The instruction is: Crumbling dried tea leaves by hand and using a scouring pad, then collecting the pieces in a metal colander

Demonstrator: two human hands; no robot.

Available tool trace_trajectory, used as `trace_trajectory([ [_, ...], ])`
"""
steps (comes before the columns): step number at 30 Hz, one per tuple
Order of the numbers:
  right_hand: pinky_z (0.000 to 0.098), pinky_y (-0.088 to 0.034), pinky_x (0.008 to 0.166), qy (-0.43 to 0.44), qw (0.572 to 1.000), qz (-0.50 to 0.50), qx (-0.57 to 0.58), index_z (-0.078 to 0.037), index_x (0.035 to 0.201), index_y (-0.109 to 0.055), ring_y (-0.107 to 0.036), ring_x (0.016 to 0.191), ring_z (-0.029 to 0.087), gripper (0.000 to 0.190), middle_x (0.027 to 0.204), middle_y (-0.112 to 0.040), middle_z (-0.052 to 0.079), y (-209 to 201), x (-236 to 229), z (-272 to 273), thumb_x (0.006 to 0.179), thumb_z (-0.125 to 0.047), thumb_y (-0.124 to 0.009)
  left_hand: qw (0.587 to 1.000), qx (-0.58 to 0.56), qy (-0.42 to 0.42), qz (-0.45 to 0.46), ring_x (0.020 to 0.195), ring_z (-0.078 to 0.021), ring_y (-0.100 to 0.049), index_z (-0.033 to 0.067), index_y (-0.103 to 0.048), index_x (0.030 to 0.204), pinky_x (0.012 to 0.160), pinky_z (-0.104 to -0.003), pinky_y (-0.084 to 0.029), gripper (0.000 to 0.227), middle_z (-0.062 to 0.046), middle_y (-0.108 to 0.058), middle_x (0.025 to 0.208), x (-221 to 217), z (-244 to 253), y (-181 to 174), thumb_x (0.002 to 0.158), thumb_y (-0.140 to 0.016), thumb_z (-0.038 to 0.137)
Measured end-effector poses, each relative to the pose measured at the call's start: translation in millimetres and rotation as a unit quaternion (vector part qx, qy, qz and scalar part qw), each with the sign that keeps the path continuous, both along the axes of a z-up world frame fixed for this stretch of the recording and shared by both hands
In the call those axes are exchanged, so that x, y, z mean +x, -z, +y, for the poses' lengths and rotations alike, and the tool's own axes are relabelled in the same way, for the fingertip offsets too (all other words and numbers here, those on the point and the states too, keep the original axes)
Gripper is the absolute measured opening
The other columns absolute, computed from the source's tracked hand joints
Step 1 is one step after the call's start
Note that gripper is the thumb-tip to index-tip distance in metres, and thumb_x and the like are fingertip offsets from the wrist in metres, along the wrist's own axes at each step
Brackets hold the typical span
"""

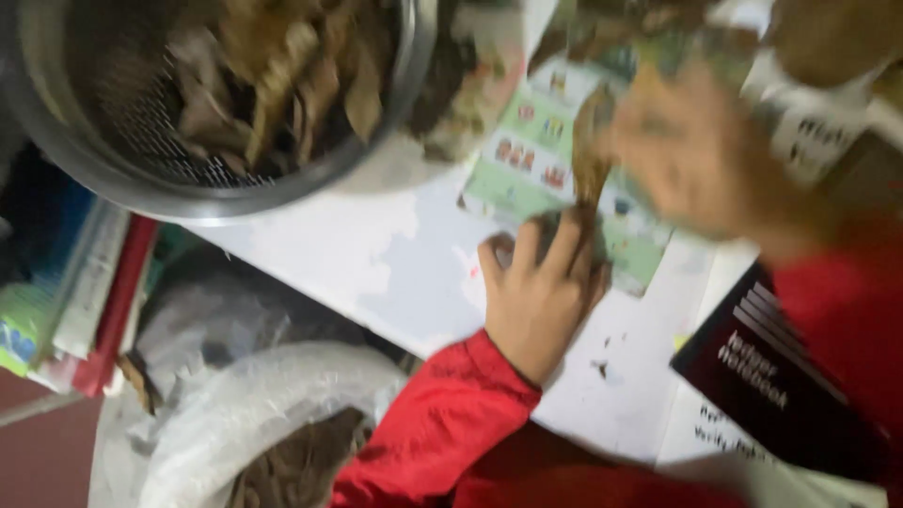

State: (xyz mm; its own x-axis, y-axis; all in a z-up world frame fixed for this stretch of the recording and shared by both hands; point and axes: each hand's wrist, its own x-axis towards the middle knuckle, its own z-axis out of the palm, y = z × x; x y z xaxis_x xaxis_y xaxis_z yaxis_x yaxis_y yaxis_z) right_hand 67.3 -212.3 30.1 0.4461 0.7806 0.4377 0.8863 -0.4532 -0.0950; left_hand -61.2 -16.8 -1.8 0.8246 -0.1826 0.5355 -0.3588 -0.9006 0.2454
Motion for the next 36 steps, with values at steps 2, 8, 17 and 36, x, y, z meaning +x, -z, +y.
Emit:
trace_trajectory([
  [2, 0.0409, -0.042, 0.080, -0.003, 0.998, -0.005, -0.057, -0.006, 0.120, -0.076, -0.049, 0.091, 0.028, 0.033, 0.114, -0.069, 0.013, -6.6, -25.5, 13.6, 0.090, 0.002, -0.066, 1.000, -0.001, 0.001, -0.026, 0.100, -0.0277, -0.054, 0.0069, -0.073, 0.115, 0.073, -0.048, -0.039, 0.036, -0.003, -0.061, 0.123, 2.3, 0.3, -2.1, 0.092, -0.071, 0.034],
  [8, 0.0406, -0.053, 0.078, 0.098, 0.990, 0.038, -0.099, -0.016, 0.130, -0.073, -0.052, 0.097, 0.027, 0.040, 0.123, -0.072, 0.007, 13.5, 11.6, 18.9, 0.093, -0.002, -0.065, 0.999, 0.014, 0.010, -0.034, 0.096, -0.0272, -0.053, 0.0050, -0.075, 0.115, 0.076, -0.047, -0.040, 0.034, -0.002, -0.060, 0.116, 2.6, -2.0, 4.3, 0.093, -0.070, 0.030],
  [17, 0.0456, -0.049, 0.087, 0.075, 0.994, -0.009, -0.074, -0.012, 0.121, -0.075, -0.054, 0.098, 0.028, 0.030, 0.116, -0.069, 0.010, -21.7, -15.6, -0.1, 0.094, -0.005, -0.066, 0.997, -0.026, 0.017, -0.071, 0.092, -0.0324, -0.053, 0.0092, -0.072, 0.087, 0.084, -0.055, -0.042, 0.013, -0.002, -0.063, 0.105, 16.8, -8.8, 2.5, 0.091, -0.069, 0.021],
  [36, 0.0575, -0.062, 0.065, 0.229, 0.966, 0.109, -0.061, -0.025, 0.105, -0.076, -0.059, 0.105, 0.032, 0.019, 0.110, -0.067, -0.005, 18.4, 25.3, 36.2, 0.100, -0.029, -0.058, 0.994, 0.022, 0.059, -0.085, 0.085, -0.0311, -0.054, 0.0047, -0.061, 0.082, 0.077, -0.040, -0.040, 0.012, -0.010, -0.052, 0.083, 44.9, -17.4, 31.7, 0.093, -0.059, 0.004],
])
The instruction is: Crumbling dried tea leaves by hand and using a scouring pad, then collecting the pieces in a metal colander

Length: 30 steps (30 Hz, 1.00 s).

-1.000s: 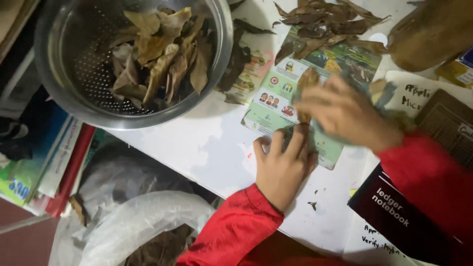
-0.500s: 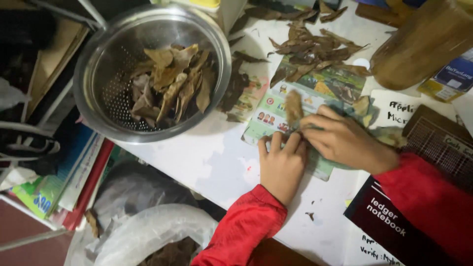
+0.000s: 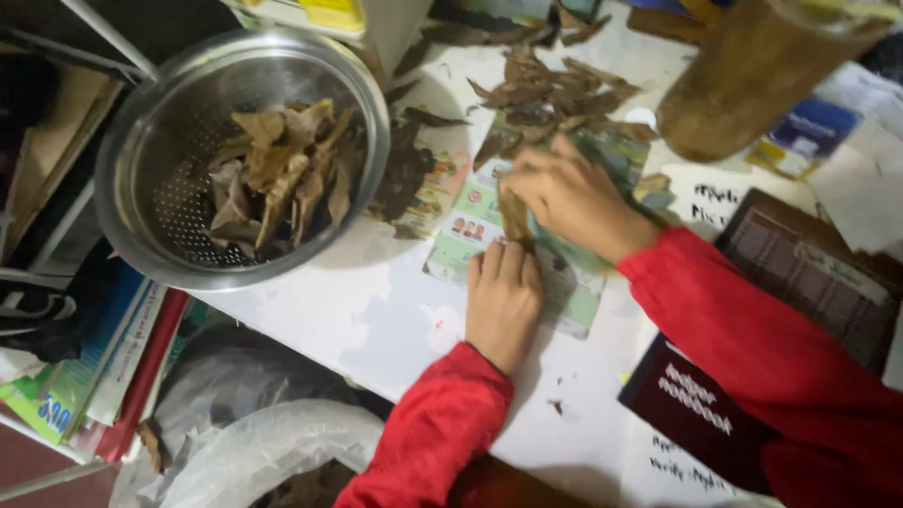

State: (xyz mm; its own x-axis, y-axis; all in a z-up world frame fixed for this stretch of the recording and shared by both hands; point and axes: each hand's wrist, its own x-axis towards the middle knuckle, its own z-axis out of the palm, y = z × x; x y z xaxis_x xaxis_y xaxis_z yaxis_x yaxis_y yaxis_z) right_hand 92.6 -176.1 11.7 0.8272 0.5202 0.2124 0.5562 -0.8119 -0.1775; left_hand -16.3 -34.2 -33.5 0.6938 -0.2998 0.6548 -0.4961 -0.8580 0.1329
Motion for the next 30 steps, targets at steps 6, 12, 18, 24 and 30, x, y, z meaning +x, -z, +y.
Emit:
trace_trajectory([
  [6, 0.0467, -0.056, 0.079, -0.032, 0.979, -0.059, 0.193, -0.022, 0.102, -0.080, -0.065, 0.090, 0.037, 0.012, 0.103, -0.072, 0.004, 33.4, 27.5, -11.3, 0.094, -0.022, -0.071, 0.998, 0.005, 0.015, 0.061, 0.085, -0.0300, -0.055, 0.0032, -0.062, 0.090, 0.073, -0.039, -0.040, 0.006, -0.009, -0.054, 0.086, -10.2, 16.2, 3.7, 0.090, -0.056, 0.003],
  [12, 0.0474, -0.051, 0.078, -0.040, 0.982, -0.104, 0.154, -0.011, 0.112, -0.079, -0.050, 0.095, 0.033, 0.020, 0.108, -0.068, 0.007, 12.3, -1.0, -6.1, 0.099, -0.013, -0.064, 0.993, -0.055, 0.026, 0.105, 0.087, -0.0362, -0.053, 0.0082, -0.061, 0.102, 0.077, -0.048, -0.038, 0.010, -0.017, -0.059, 0.101, -67.1, 83.4, -75.0, 0.096, -0.054, 0.008],
  [18, 0.0455, -0.053, 0.072, -0.035, 0.980, -0.138, 0.136, -0.013, 0.112, -0.079, -0.050, 0.095, 0.031, 0.018, 0.105, -0.065, 0.003, 9.8, -5.7, -1.9, 0.099, -0.014, -0.066, 0.958, 0.047, -0.248, -0.133, 0.088, -0.0274, -0.050, 0.0009, -0.070, 0.101, 0.083, -0.041, -0.036, 0.025, -0.016, -0.071, 0.104, -46.8, 164.7, -133.1, 0.117, -0.079, 0.017],
  [24, 0.0437, -0.053, 0.060, -0.037, 0.982, -0.127, 0.137, -0.011, 0.112, -0.078, -0.050, 0.094, 0.031, 0.018, 0.103, -0.064, 0.005, 9.1, -4.5, -1.5, 0.100, -0.015, -0.066, 0.945, 0.032, -0.313, -0.088, 0.100, -0.0277, -0.053, 0.0131, -0.076, 0.103, 0.082, -0.044, -0.041, 0.028, -0.008, -0.071, 0.111, 22.5, 188.7, -113.1, 0.090, -0.098, 0.026],
  [30, 0.0492, -0.055, 0.065, -0.001, 0.990, -0.107, 0.097, -0.018, 0.111, -0.076, -0.053, 0.102, 0.034, 0.020, 0.107, -0.066, 0.003, 4.9, -6.0, -0.6, 0.098, -0.030, -0.067, 0.994, -0.073, -0.014, -0.080, 0.093, -0.0325, -0.062, 0.0039, -0.069, 0.097, 0.074, -0.040, -0.057, 0.023, -0.015, -0.067, 0.097, 110.1, 74.0, -123.2, 0.090, -0.062, -0.016],
])
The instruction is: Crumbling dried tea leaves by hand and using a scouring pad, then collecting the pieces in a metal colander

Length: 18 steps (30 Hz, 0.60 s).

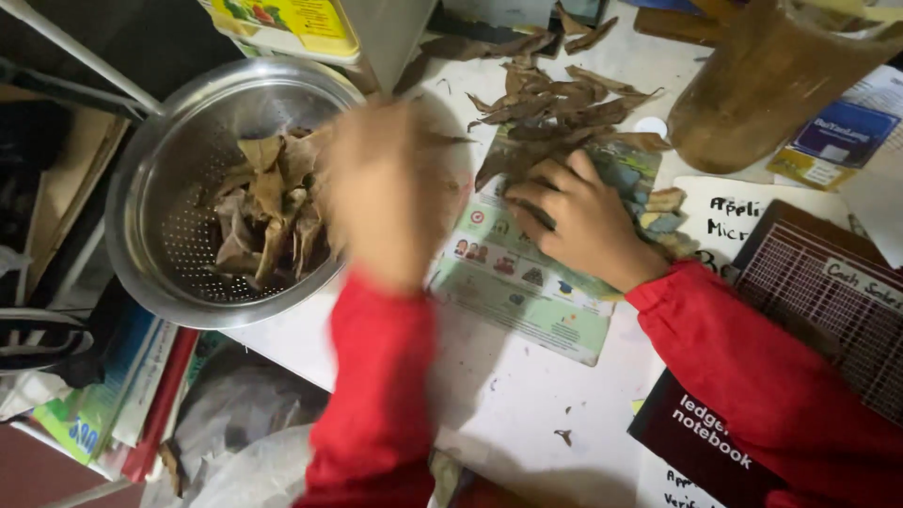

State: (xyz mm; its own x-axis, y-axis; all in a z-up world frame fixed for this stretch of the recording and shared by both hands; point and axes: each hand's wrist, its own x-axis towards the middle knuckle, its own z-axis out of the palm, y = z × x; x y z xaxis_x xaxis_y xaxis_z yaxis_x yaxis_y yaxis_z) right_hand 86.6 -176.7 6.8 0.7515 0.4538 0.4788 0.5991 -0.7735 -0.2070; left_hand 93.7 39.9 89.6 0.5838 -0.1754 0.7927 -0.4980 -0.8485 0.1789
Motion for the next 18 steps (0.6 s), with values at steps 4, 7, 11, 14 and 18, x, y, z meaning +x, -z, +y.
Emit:
trace_trajectory([
  [4, 0.0444, -0.053, 0.080, -0.024, 0.999, -0.023, 0.021, -0.017, 0.113, -0.078, -0.053, 0.100, 0.033, 0.019, 0.105, -0.064, 0.002, 2.9, 3.9, -1.7, 0.100, -0.026, -0.068, 0.960, 0.020, -0.046, 0.277, 0.079, -0.0466, -0.070, 0.0120, -0.045, 0.143, 0.064, -0.056, -0.055, 0.085, -0.022, -0.069, 0.103, 139.3, -48.9, 83.2, 0.064, -0.063, -0.015],
  [7, 0.0441, -0.052, 0.078, -0.034, 0.999, -0.033, 0.017, -0.011, 0.108, -0.077, -0.052, 0.097, 0.033, 0.016, 0.104, -0.062, 0.006, 1.4, 7.3, -3.1, 0.097, -0.020, -0.071, 0.962, 0.047, -0.052, 0.263, 0.103, -0.0448, -0.068, 0.0130, -0.040, 0.147, 0.082, -0.054, -0.056, 0.095, -0.017, -0.062, 0.120, 228.4, -49.1, 142.9, 0.063, -0.071, -0.016],
  [11, 0.0436, -0.052, 0.078, -0.047, 0.998, -0.011, 0.043, -0.006, 0.107, -0.076, -0.052, 0.096, 0.031, 0.016, 0.106, -0.065, 0.006, -2.3, 6.7, -3.2, 0.094, -0.013, -0.069, 0.963, 0.136, -0.094, 0.212, 0.101, -0.0385, -0.062, 0.0138, -0.068, 0.105, 0.073, -0.052, -0.058, 0.037, -0.009, -0.062, 0.112, 258.5, -38.1, 162.8, 0.073, -0.073, -0.004],
  [14, 0.0429, -0.051, 0.080, -0.054, 0.997, -0.022, 0.047, -0.007, 0.105, -0.076, -0.052, 0.095, 0.031, 0.014, 0.105, -0.065, 0.007, -3.9, 9.2, -2.8, 0.094, -0.011, -0.069, 0.966, 0.189, -0.093, 0.152, 0.101, -0.0375, -0.063, 0.0155, -0.070, 0.098, 0.069, -0.053, -0.056, 0.018, -0.007, -0.066, 0.103, 273.8, -32.4, 159.6, 0.083, -0.064, 0.007],
  [18, 0.0420, -0.051, 0.081, -0.059, 0.997, -0.018, 0.048, -0.007, 0.105, -0.075, -0.052, 0.095, 0.031, 0.013, 0.104, -0.065, 0.007, -2.2, 7.0, -3.2, 0.094, -0.012, -0.068, 0.972, 0.195, -0.114, 0.070, 0.092, -0.0338, -0.067, 0.0188, -0.067, 0.095, 0.067, -0.050, -0.054, 0.017, -0.004, -0.069, 0.098, 267.0, -29.6, 151.6, 0.084, -0.060, 0.008],
])
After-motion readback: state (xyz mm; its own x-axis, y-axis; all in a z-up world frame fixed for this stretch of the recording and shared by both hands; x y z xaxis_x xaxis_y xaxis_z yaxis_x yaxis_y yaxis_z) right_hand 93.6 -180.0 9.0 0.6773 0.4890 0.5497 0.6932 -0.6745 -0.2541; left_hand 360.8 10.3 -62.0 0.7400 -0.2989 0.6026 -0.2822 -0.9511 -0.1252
